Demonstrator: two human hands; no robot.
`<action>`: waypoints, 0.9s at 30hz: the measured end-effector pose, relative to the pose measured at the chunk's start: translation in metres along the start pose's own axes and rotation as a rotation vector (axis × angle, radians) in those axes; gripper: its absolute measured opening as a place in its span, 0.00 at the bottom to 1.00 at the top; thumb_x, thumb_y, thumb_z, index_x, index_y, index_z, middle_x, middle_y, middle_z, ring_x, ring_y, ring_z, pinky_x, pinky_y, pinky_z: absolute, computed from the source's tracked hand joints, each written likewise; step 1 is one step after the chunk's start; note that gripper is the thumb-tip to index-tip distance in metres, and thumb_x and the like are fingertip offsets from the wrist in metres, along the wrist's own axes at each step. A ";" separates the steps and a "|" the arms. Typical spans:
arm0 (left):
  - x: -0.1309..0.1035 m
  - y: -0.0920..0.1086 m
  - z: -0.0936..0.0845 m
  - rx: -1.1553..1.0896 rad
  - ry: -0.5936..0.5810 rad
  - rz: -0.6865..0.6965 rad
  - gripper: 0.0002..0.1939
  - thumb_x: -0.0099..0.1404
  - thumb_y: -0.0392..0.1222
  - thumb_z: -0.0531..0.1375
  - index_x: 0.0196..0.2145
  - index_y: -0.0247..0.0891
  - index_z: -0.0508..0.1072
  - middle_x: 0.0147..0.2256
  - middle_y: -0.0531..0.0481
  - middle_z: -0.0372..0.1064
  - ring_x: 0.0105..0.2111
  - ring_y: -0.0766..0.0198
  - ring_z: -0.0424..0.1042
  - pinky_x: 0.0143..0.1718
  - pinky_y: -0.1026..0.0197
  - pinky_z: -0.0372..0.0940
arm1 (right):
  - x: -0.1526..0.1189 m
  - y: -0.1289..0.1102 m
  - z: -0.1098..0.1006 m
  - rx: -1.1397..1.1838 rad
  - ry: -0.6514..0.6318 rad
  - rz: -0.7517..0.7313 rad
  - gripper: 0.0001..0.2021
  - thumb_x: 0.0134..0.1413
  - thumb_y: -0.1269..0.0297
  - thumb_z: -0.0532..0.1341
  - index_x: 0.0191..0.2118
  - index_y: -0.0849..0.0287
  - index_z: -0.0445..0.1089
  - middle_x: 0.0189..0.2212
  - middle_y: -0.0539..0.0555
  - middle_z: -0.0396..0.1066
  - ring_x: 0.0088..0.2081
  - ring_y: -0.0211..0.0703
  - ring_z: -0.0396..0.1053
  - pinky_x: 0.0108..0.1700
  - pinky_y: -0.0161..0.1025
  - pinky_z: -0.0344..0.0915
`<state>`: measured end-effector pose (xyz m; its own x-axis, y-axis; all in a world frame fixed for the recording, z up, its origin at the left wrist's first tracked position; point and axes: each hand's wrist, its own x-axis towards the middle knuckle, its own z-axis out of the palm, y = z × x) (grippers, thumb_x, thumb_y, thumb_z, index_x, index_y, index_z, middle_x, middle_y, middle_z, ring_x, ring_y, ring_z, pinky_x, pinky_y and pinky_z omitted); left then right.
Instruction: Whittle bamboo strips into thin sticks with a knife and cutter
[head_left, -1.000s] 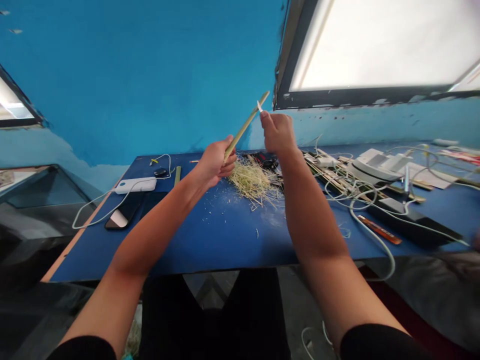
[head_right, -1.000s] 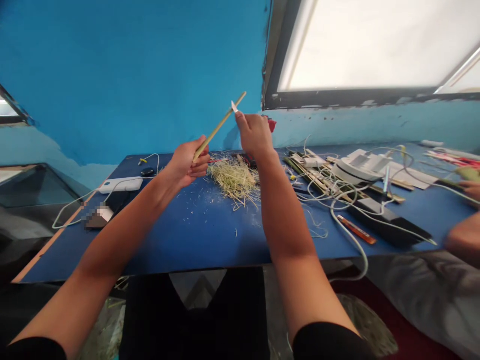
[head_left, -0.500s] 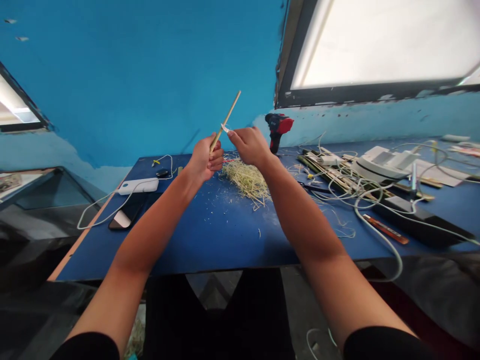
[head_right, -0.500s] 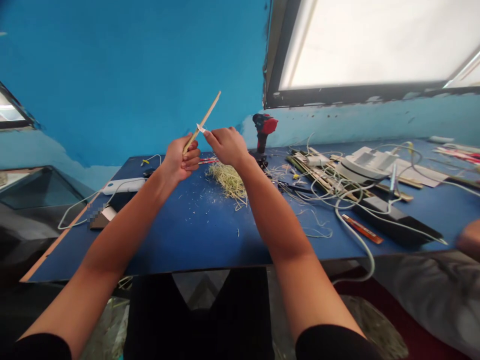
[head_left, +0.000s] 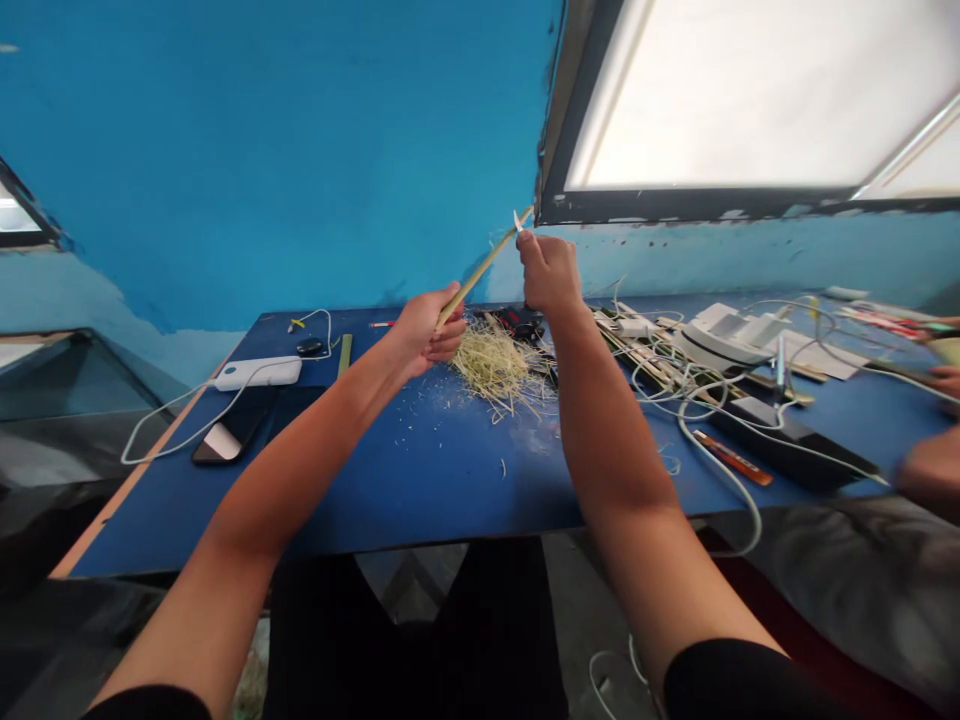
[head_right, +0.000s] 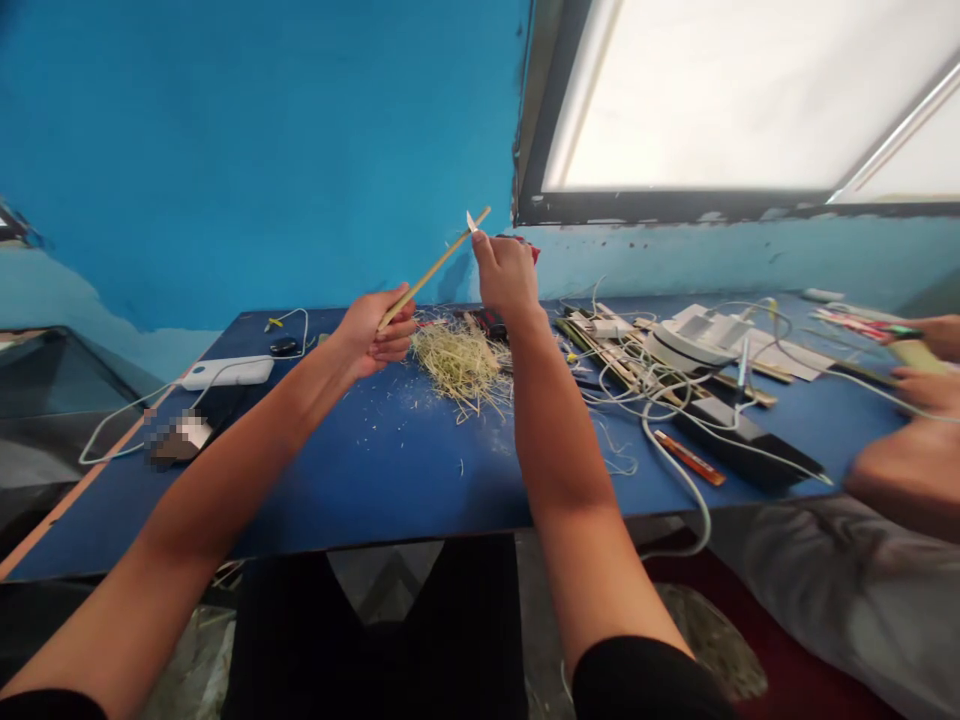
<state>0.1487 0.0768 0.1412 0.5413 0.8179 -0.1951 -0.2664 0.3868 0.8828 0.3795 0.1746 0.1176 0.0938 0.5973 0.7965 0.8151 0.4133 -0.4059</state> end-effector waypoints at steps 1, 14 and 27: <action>0.001 0.000 0.000 -0.006 -0.012 -0.010 0.31 0.85 0.49 0.43 0.21 0.41 0.56 0.09 0.61 0.43 0.06 0.75 0.40 0.09 0.70 0.35 | 0.000 0.001 0.000 -0.003 0.003 0.009 0.36 0.68 0.24 0.34 0.24 0.50 0.49 0.22 0.51 0.49 0.28 0.44 0.48 0.35 0.48 0.44; 0.009 0.008 -0.023 0.009 0.014 0.029 0.35 0.86 0.49 0.41 0.18 0.40 0.57 0.09 0.59 0.43 0.06 0.74 0.42 0.09 0.68 0.38 | -0.011 -0.030 0.020 -0.058 -0.218 0.012 0.32 0.75 0.36 0.42 0.27 0.53 0.60 0.26 0.55 0.59 0.33 0.48 0.56 0.40 0.48 0.53; 0.012 0.003 -0.018 0.060 0.009 -0.012 0.34 0.86 0.49 0.41 0.19 0.40 0.57 0.08 0.59 0.42 0.06 0.75 0.41 0.09 0.69 0.36 | -0.007 -0.009 0.012 -0.089 -0.187 0.079 0.31 0.76 0.39 0.45 0.26 0.53 0.62 0.26 0.56 0.60 0.34 0.49 0.61 0.41 0.48 0.55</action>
<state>0.1397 0.0953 0.1343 0.5366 0.8174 -0.2098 -0.2114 0.3709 0.9043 0.3645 0.1751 0.1097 0.0587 0.7461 0.6632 0.8575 0.3025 -0.4161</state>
